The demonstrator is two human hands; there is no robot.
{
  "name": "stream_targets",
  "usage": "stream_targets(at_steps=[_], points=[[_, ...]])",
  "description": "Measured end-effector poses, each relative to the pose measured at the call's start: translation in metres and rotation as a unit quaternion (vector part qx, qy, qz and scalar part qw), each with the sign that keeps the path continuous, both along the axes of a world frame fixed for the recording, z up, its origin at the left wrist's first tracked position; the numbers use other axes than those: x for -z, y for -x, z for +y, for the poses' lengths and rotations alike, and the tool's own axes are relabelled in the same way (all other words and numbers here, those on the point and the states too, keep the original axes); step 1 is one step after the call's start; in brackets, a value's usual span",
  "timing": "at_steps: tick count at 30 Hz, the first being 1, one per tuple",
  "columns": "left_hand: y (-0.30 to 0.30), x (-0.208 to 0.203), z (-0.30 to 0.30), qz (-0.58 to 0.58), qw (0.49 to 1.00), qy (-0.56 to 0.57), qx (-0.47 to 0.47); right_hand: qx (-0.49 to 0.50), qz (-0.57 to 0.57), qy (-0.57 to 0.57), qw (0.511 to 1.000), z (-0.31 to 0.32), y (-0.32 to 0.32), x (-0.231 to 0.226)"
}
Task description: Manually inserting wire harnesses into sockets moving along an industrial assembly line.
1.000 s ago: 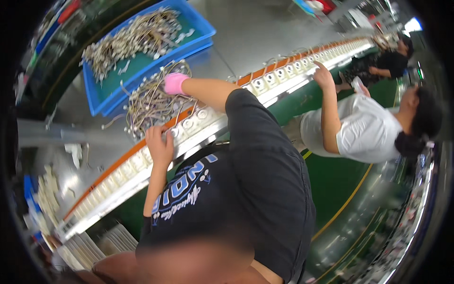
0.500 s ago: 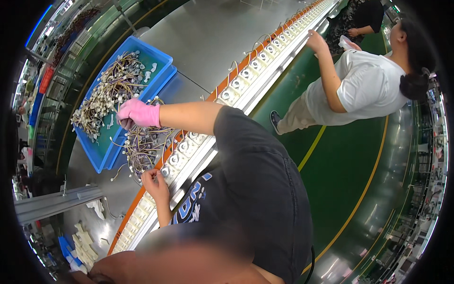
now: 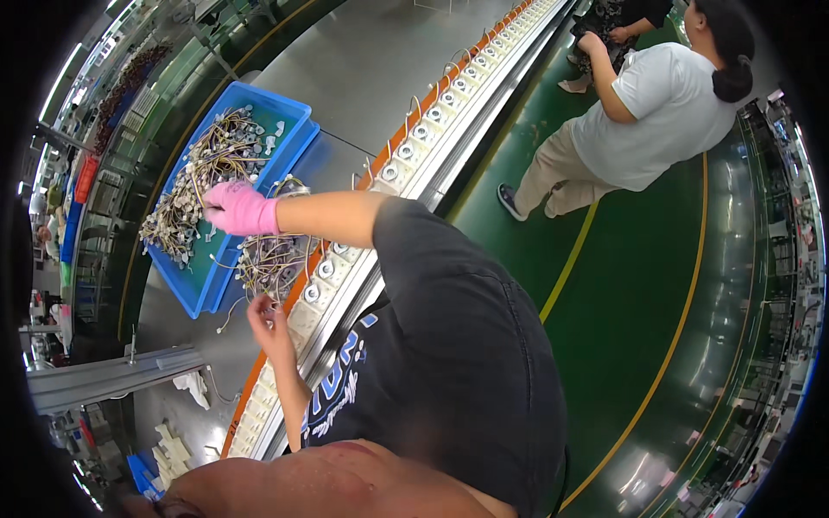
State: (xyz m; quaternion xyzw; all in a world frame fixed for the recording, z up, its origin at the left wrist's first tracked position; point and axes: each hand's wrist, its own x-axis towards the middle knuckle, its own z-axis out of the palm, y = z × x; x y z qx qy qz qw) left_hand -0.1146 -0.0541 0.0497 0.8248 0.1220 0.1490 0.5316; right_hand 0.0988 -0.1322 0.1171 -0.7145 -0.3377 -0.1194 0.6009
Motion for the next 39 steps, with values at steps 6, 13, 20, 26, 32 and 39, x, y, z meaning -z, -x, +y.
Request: stream_targets(at_steps=[6,13,20,26,32,39], points=[[-0.033,-0.032,0.027,-0.195,0.971,-0.123,-0.065,-0.265,0.082,-0.051,0.959,0.002,0.081,-0.032],[-0.033,-0.033,0.06,0.018,0.997,-0.042,0.069,-0.22,0.253,-0.207,0.919,-0.012,0.076,-0.041],[-0.03,-0.019,0.039,0.084,0.923,0.365,0.086,-0.106,0.018,0.198,0.974,-0.023,0.074,0.021],[-0.034,-0.01,0.021,0.043,0.877,0.478,0.008,-0.156,-0.081,0.353,0.919,-0.017,0.112,0.037],[-0.016,0.003,0.047,0.096,0.949,0.3,-0.011,-0.218,-0.085,0.302,0.924,-0.03,0.101,0.041],[0.012,-0.012,0.024,0.051,0.986,-0.125,0.101,-0.291,-0.188,0.415,0.841,-0.049,0.106,0.042]])
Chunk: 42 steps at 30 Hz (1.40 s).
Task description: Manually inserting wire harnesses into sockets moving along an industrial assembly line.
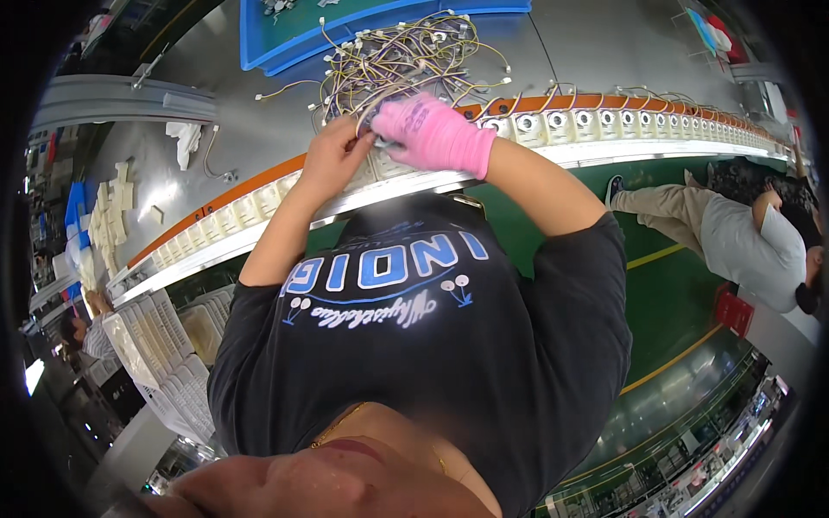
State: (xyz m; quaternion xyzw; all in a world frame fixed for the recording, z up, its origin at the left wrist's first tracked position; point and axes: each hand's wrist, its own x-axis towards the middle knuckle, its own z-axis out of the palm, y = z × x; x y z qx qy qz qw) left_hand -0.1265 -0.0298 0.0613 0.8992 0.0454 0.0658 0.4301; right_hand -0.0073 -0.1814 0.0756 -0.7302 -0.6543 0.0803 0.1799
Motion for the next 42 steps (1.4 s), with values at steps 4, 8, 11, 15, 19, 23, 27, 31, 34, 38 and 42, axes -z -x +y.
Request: stream_targets(at_steps=[4,8,11,15,19,23,27,31,34,38,42], points=[[0.003,0.014,-0.003,-0.104,0.987,-0.11,0.046,-0.083,-0.066,-0.005,0.994,0.003,-0.001,0.007],[0.003,0.019,-0.006,-0.121,0.982,-0.138,0.035,-0.091,-0.114,0.0,0.989,0.001,-0.002,0.012],[0.004,0.022,-0.009,-0.102,0.979,-0.175,0.029,-0.074,-0.131,-0.034,0.988,-0.003,0.001,0.018],[0.007,0.021,-0.018,-0.122,0.972,-0.199,0.027,0.004,-0.121,-0.131,0.984,-0.021,0.025,0.031],[0.008,0.023,-0.022,-0.102,0.976,-0.19,-0.007,0.072,-0.118,-0.202,0.97,-0.02,0.038,0.031],[0.008,0.028,-0.019,-0.099,0.977,-0.187,-0.005,0.099,-0.104,-0.073,0.987,-0.016,0.043,0.024],[0.007,0.025,-0.02,-0.108,0.977,-0.185,-0.008,0.096,-0.1,-0.094,0.986,-0.016,0.034,0.019],[0.007,0.027,-0.019,-0.08,0.981,-0.175,-0.007,0.051,-0.129,-0.222,0.965,-0.005,0.01,0.019],[0.007,0.031,-0.015,-0.094,0.979,-0.182,-0.005,-0.032,-0.104,-0.136,0.985,0.002,-0.002,0.013],[0.007,0.029,-0.015,-0.096,0.979,-0.177,-0.016,-0.095,-0.128,0.085,0.984,0.009,0.0,-0.015],[0.005,0.029,-0.015,-0.116,0.982,-0.152,-0.014,-0.011,-0.006,0.155,0.988,0.0,0.004,-0.018]])
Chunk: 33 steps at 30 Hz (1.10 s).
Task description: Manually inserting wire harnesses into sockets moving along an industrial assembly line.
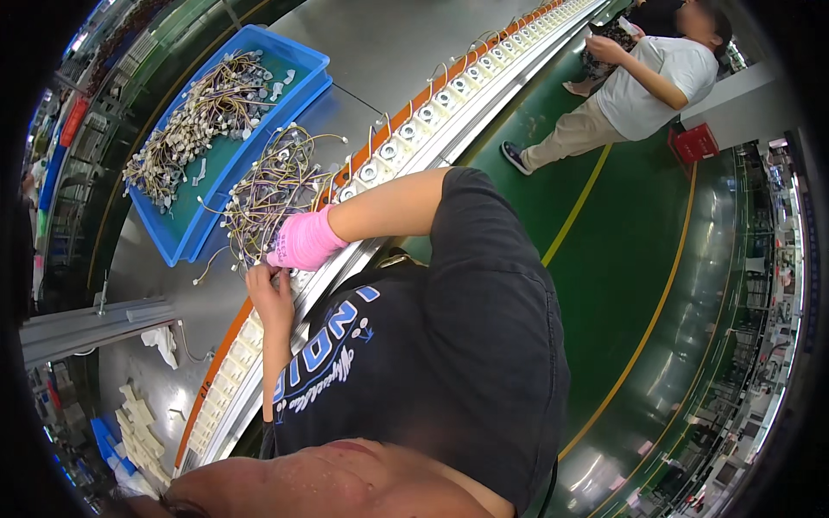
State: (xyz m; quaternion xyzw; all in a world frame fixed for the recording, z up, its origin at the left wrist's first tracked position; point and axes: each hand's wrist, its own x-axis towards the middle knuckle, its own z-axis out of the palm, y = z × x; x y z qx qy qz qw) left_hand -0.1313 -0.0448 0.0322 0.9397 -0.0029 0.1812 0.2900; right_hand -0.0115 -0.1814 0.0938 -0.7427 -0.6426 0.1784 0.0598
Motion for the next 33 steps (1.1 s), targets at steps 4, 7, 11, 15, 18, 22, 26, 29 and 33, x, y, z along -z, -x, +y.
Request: stream_targets(at_steps=[4,7,11,15,18,22,26,29,33], points=[[-0.002,-0.001,-0.002,-0.004,1.0,-0.006,-0.019,0.0,-0.018,-0.015,1.0,0.005,-0.001,-0.001],[-0.002,0.001,-0.004,-0.012,1.0,0.006,-0.024,-0.026,-0.068,0.03,0.997,0.011,-0.006,-0.001],[0.0,-0.003,-0.005,0.003,0.999,0.007,-0.04,0.096,0.073,0.086,0.989,0.021,-0.009,0.004],[-0.002,0.004,-0.003,-0.013,0.999,0.005,-0.035,0.096,0.006,-0.056,0.994,0.007,0.01,0.007],[-0.004,0.0,-0.003,-0.035,0.997,0.018,-0.061,0.015,-0.109,-0.037,0.993,0.017,0.023,0.009],[-0.005,-0.004,-0.01,-0.015,0.995,0.041,-0.095,-0.042,-0.092,-0.031,0.994,0.022,0.003,0.014],[-0.007,0.001,-0.013,-0.005,0.99,0.065,-0.126,-0.065,-0.157,-0.034,0.985,0.02,-0.001,0.001],[-0.006,0.001,-0.016,0.004,0.987,0.074,-0.14,-0.078,-0.175,0.05,0.98,0.026,0.0,-0.003],[-0.004,-0.001,-0.016,-0.007,0.987,0.07,-0.145,-0.083,-0.166,0.072,0.98,0.025,-0.003,0.003]])
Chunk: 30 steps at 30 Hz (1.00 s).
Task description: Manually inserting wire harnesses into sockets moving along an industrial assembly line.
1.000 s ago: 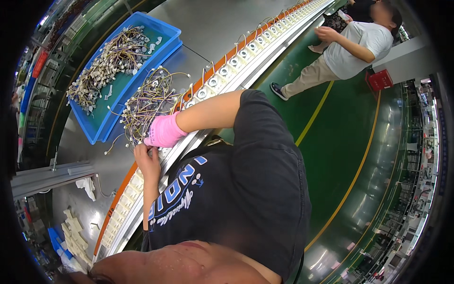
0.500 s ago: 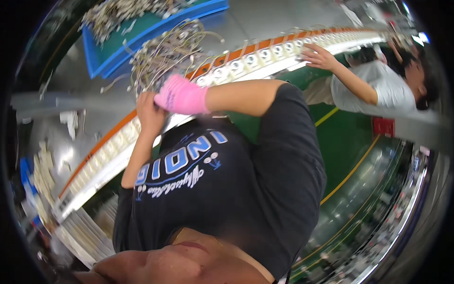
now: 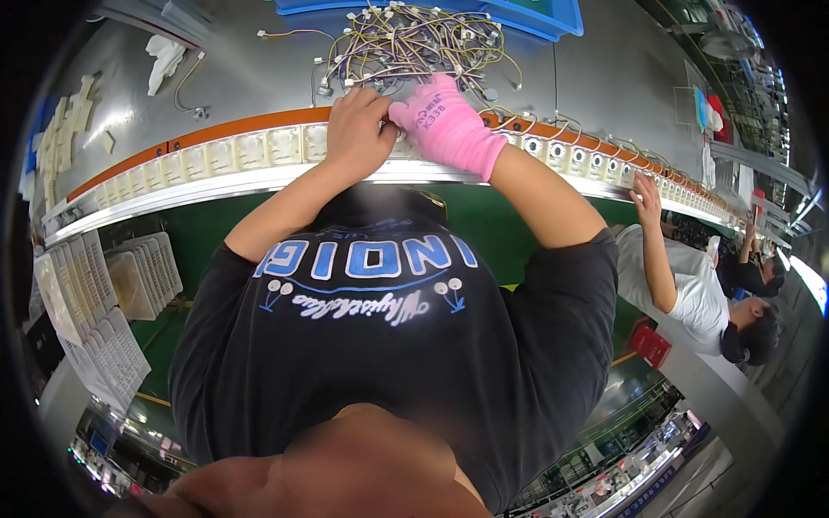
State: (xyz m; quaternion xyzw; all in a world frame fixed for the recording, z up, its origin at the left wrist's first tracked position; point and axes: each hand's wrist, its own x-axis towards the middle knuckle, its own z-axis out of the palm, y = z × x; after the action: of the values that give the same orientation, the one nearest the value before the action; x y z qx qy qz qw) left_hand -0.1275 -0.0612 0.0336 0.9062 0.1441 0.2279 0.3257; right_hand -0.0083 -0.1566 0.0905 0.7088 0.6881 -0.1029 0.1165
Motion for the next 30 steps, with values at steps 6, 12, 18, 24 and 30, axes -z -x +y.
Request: stream_targets(at_steps=[6,12,18,24,30], points=[[0.004,0.003,0.003,-0.028,0.999,-0.003,0.031,0.029,0.023,-0.035,0.999,-0.009,-0.003,0.003],[0.002,0.0,0.001,-0.036,0.998,-0.013,0.046,0.059,0.019,-0.008,0.998,-0.004,-0.001,0.005],[0.003,0.003,0.0,-0.035,0.999,-0.018,0.027,0.229,0.326,-0.028,0.917,0.012,-0.056,0.013],[0.002,0.003,0.0,-0.059,0.998,0.013,0.032,0.278,0.03,-0.053,0.959,0.047,-0.1,0.076],[0.005,0.007,0.003,-0.059,0.998,0.022,0.033,0.287,0.169,-0.198,0.922,0.052,-0.123,0.082]])
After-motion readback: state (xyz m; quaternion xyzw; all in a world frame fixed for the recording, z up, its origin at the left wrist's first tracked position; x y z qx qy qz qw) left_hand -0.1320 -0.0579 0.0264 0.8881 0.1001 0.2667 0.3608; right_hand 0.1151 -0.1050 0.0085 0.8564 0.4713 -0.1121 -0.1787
